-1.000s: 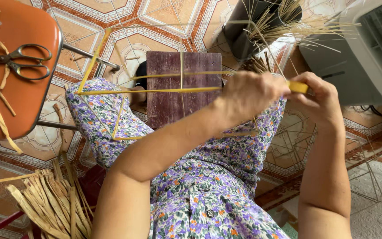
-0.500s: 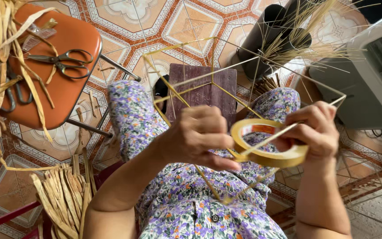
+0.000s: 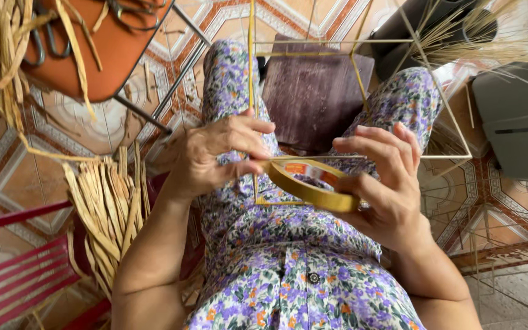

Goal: The person sits cross-legged and wraps a roll of yellow tape around a rectangular metal broom frame, securing the bristles. They repeatedly pull tape, press it onto the frame, and cut the tape with scissors. The taped frame remains on the lap throughout the clip.

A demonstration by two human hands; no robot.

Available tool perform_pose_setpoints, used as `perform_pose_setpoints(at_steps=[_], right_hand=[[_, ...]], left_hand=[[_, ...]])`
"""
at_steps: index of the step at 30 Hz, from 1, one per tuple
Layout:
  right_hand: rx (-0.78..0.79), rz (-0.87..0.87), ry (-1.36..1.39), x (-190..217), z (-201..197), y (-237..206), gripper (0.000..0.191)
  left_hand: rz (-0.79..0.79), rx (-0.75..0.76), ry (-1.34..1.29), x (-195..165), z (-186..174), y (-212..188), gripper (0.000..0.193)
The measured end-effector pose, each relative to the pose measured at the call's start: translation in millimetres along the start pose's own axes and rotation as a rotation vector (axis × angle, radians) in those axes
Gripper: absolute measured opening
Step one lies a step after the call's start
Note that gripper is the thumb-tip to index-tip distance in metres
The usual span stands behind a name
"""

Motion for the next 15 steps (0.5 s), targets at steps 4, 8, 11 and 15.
perform_pose_setpoints(at_steps=[4,8,11,15], right_hand=[[0.257,-0.105,0.358,13,-12,-6,0.051],[0.346,0.029,0.234,-5,-78,-43,0.069],[0.367,0.167,0.056,-42,-110,-85,0.060],[0.309,0.409,-0.173,-79,-134,-128,0.040]], left_hand=[[0.011,-0.058,-0.025,7,0,-3,0.020],[0.020,-0.068,0.030,4,-4,-2,0.021],[0.045,-0.077,0.136,-5,-5,-1,0.016],[-0.021,-0.110,0.226,-16,2,0,0.008]])
Point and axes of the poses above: each hand's wrist, its own y-axis towards the middle knuckle, its own z-axis out of the palm, x = y × z, the point moved 4 cm from there along y, towards the middle knuckle, and after that the axes turned 9 degrees about -z, right-handed, at the moved point
